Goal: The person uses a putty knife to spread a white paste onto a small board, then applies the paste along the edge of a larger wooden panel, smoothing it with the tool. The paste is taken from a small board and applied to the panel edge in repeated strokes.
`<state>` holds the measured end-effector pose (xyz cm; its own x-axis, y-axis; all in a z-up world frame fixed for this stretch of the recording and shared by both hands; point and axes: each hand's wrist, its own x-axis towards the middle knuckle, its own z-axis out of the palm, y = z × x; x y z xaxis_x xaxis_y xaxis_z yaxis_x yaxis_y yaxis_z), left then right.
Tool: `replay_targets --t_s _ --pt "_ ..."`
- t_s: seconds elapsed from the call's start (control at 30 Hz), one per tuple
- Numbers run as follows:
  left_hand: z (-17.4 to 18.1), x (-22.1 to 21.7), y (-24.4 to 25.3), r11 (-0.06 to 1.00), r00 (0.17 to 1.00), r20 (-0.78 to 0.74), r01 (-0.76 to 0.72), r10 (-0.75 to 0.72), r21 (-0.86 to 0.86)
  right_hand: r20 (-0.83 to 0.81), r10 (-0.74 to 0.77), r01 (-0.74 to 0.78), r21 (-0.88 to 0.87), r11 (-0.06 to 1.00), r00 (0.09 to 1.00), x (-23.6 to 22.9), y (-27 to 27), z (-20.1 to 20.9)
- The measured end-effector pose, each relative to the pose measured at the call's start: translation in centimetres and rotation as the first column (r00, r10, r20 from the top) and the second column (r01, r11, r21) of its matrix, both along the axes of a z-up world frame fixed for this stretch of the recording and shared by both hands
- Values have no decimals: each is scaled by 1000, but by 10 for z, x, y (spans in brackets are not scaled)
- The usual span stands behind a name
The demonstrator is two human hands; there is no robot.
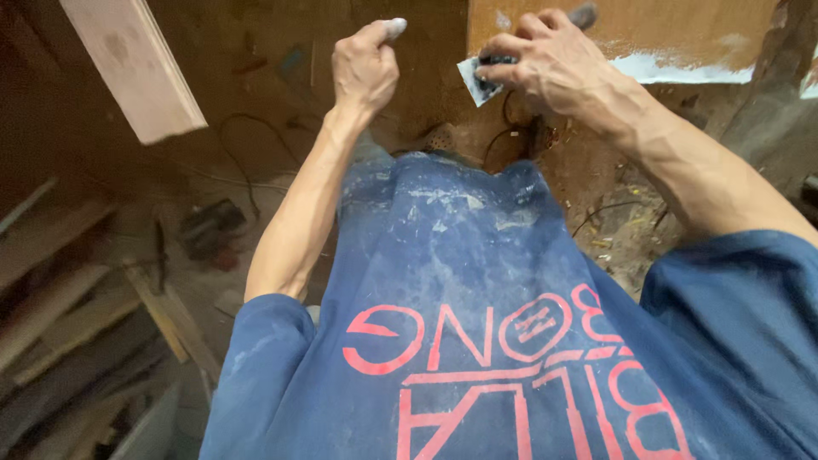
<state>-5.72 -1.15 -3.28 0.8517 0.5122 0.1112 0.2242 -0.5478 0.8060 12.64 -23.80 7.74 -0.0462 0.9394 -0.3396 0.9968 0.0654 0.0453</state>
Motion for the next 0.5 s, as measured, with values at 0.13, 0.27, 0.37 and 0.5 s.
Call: replay_targets --t_s 0.13,0.27,0.37,0.5 --pt "-7 -19 -10 992 993 -42 -115 113 -57 33 19 -19 6 1000 999 30 -17 0" --pt "-6 -31 -27 983 985 -59 -168 164 -69 -124 -190 182 -73 981 974 61 -55 21" --pt "-8 -26 -36 977 979 -81 -196 189 -84 -91 -115 116 5 993 989 59 -51 31" --pt "-10 -9 -44 991 990 -97 -113 106 -66 -70 26 -18 113 993 997 29 -26 11"
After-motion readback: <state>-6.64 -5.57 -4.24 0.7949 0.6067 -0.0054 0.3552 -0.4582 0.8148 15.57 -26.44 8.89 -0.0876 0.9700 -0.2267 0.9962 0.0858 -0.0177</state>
